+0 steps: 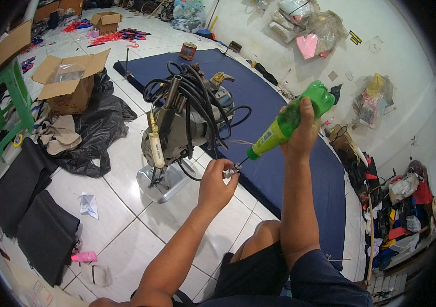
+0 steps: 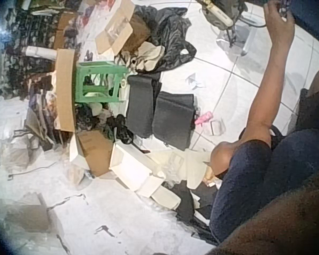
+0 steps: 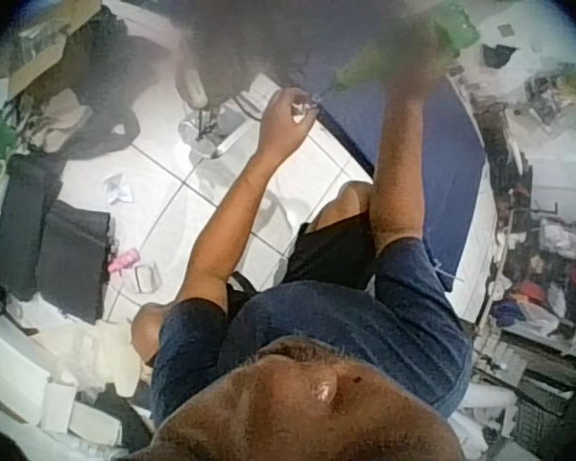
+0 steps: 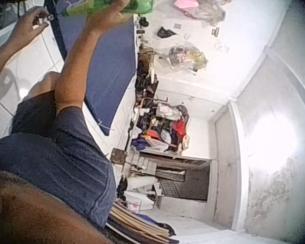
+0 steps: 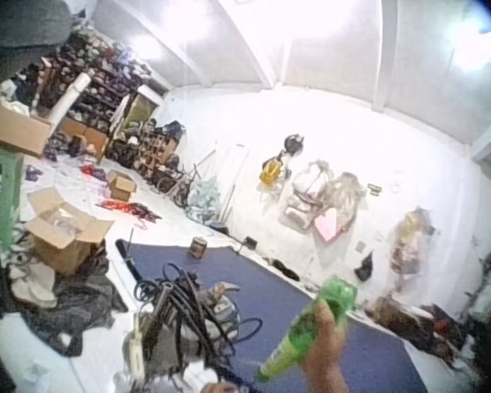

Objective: The person applies oil to an industrial cutting or sewing machine by squeezing a bottle and then wipes the edges of a large blue fabric sheet on the floor.

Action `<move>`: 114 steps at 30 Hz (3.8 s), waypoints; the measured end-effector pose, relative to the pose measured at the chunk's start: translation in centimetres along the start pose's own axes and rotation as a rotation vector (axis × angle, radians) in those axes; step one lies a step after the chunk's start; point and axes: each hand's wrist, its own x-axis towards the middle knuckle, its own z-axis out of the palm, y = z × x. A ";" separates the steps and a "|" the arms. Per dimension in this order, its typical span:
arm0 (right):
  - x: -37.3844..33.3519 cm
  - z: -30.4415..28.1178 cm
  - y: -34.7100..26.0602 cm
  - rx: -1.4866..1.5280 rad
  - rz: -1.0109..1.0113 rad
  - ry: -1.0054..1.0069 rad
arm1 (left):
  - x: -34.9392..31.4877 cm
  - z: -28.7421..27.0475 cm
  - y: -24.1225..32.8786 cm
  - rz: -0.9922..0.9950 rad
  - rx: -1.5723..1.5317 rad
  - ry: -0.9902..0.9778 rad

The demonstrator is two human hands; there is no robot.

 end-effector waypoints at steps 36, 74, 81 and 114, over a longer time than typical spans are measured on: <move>0.3 -0.1 0.1 0.019 0.006 0.009 | 0.0 -0.2 0.0 0.008 -0.027 0.021; 0.0 -0.3 0.1 0.038 0.075 0.039 | 0.1 -0.3 -0.1 0.013 -0.018 0.006; 0.3 -0.9 0.3 0.077 0.121 0.058 | 0.2 -0.4 0.0 0.011 -0.013 0.002; 0.0 0.2 0.1 0.053 -0.027 0.053 | -0.2 -0.3 0.0 0.026 0.016 -0.042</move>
